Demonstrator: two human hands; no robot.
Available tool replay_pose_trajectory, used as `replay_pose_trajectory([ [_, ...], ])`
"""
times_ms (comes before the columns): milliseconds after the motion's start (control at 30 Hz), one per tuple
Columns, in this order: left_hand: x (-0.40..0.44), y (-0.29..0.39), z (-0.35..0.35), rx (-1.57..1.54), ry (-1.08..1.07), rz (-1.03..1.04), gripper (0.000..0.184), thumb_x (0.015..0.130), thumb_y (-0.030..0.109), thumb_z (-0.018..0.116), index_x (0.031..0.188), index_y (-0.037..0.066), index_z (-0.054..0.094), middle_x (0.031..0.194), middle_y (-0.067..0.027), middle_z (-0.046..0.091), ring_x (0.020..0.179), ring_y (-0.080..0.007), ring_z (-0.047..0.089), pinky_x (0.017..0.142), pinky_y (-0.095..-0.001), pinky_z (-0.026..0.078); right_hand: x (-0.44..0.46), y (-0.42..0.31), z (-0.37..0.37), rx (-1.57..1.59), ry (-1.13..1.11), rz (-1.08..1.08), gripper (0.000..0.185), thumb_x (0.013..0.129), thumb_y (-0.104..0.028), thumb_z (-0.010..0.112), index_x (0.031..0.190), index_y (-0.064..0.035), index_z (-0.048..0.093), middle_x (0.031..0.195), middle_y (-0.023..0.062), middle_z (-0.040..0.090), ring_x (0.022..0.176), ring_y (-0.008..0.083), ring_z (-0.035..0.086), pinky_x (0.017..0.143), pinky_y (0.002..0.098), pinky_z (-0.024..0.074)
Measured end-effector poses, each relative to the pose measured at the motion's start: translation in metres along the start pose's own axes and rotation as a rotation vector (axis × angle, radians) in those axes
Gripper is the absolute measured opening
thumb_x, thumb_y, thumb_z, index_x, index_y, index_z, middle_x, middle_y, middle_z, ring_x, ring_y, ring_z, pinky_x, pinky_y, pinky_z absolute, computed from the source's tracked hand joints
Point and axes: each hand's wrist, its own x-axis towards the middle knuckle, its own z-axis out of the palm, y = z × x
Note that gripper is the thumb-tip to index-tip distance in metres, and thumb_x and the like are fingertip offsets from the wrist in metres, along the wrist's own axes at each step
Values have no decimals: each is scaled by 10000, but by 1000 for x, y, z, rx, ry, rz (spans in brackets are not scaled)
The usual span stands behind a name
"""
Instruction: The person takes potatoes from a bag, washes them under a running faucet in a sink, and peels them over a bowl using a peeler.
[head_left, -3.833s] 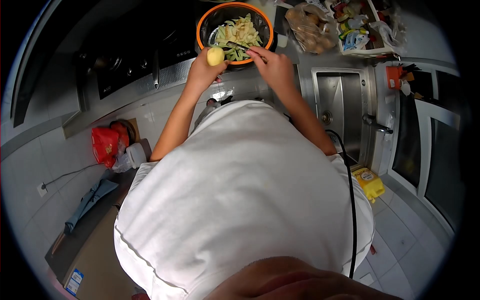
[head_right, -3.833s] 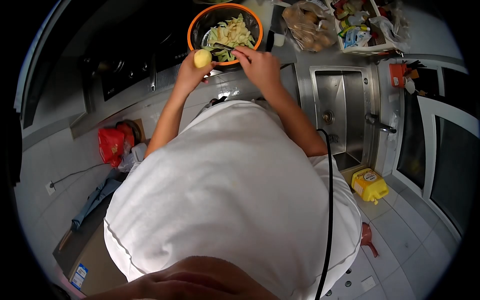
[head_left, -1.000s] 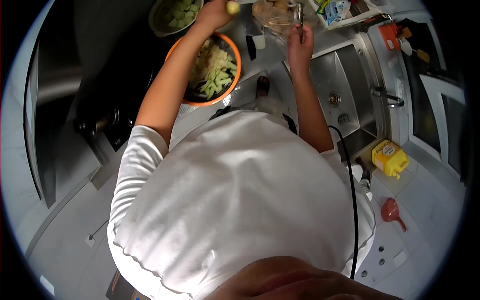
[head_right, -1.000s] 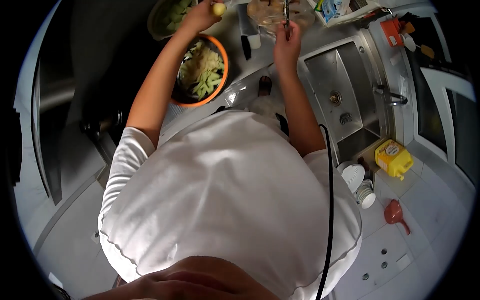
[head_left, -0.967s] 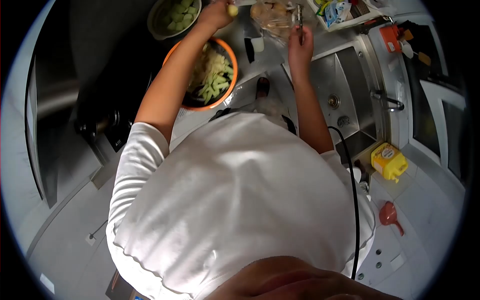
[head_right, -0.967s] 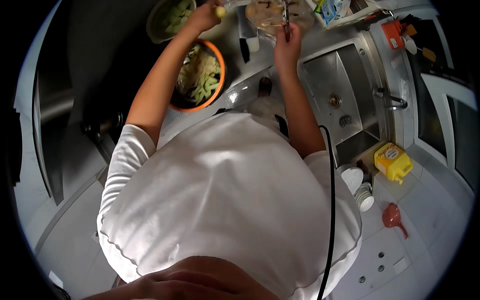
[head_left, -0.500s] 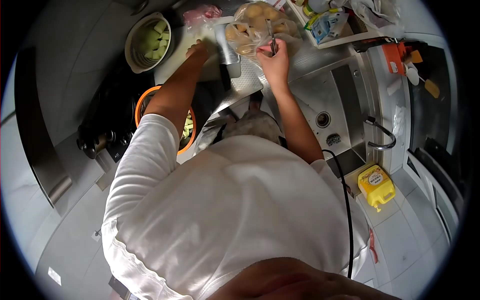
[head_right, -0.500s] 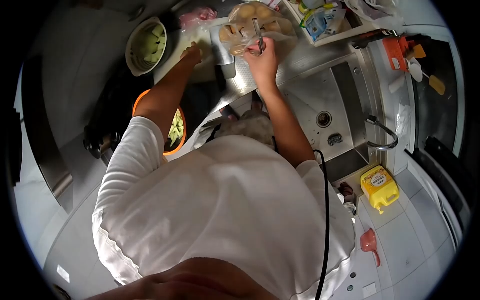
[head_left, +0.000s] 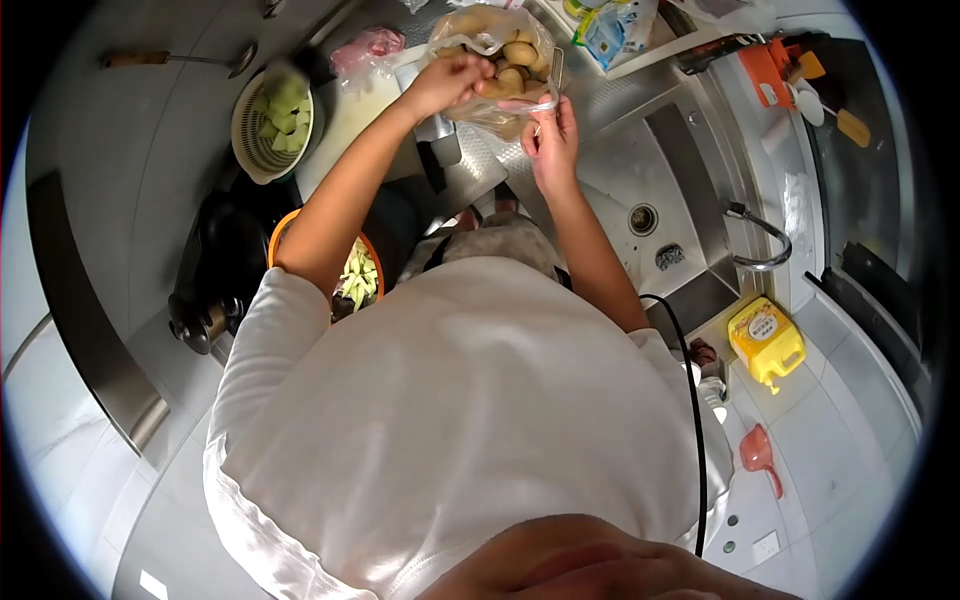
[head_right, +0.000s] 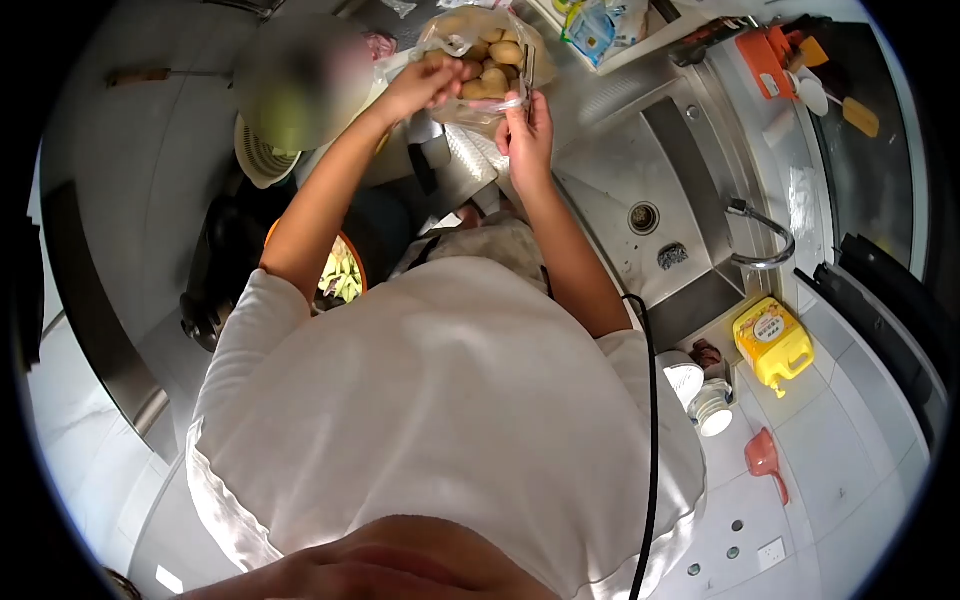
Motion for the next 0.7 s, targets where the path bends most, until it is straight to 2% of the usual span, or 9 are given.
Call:
replay_pose_trajectory([
  [100,45,-1,8,-161,350,273,323,997,146,611,1288,7,603,944,-69,696,816,-156,643,755,-296,542,-9,-2,-9,-5,5,-36,202,1117,-292,476,1165,-96,495,1041,211,728,475,47,379,457,214,299],
  [133,63,-2,4,-72,560,316,399,957,199,662,1291,-9,596,1031,-141,714,929,-281,684,843,-375,565,-14,-3,-11,18,6,-48,205,1120,-277,468,1201,-93,505,1053,213,726,487,46,385,473,214,306],
  [333,68,13,7,464,776,497,696,947,133,643,1568,43,340,1332,-158,618,1172,-345,632,994,-422,507,-27,-4,-13,48,23,-71,346,1090,-217,540,1404,-88,470,928,137,728,496,10,400,453,196,277],
  [400,47,33,33,816,704,303,496,903,263,710,1285,-33,598,1196,-267,674,1018,-435,678,930,-450,554,-28,-9,-15,69,12,-47,389,1082,-187,553,1443,-79,454,897,115,713,529,19,453,468,199,290],
  [433,46,37,38,667,576,179,516,851,336,761,1209,-25,674,1218,-314,659,1076,-535,620,923,-515,535,-27,-9,-15,69,1,-45,399,1075,-175,567,1444,-75,457,889,103,708,561,25,494,478,201,299],
  [500,31,30,46,869,674,347,486,864,343,753,1138,-53,682,1226,-351,629,1044,-519,641,933,-498,542,-29,-10,-18,70,-2,-42,409,1067,-163,582,1445,-70,459,881,91,702,594,32,535,488,203,308],
  [567,-10,57,54,932,583,236,483,874,386,751,969,-86,709,1101,-362,661,962,-471,687,904,-483,556,-30,-12,-22,-20,22,-18,406,1079,-190,556,1449,-62,448,917,136,710,528,22,416,489,199,301],
  [667,-55,101,59,999,304,16,507,868,454,770,998,-30,692,836,-263,677,921,-422,696,833,-495,543,-36,-14,-27,-10,6,35,420,1070,-193,573,1450,-66,449,934,142,720,531,23,423,491,202,300],
  [700,-60,104,57,974,303,52,505,886,483,747,884,-21,706,876,-260,694,905,-424,699,781,-507,538,-38,-11,-29,-6,10,38,420,1070,-193,573,1450,-66,449,934,142,720,531,23,423,491,202,300],
])
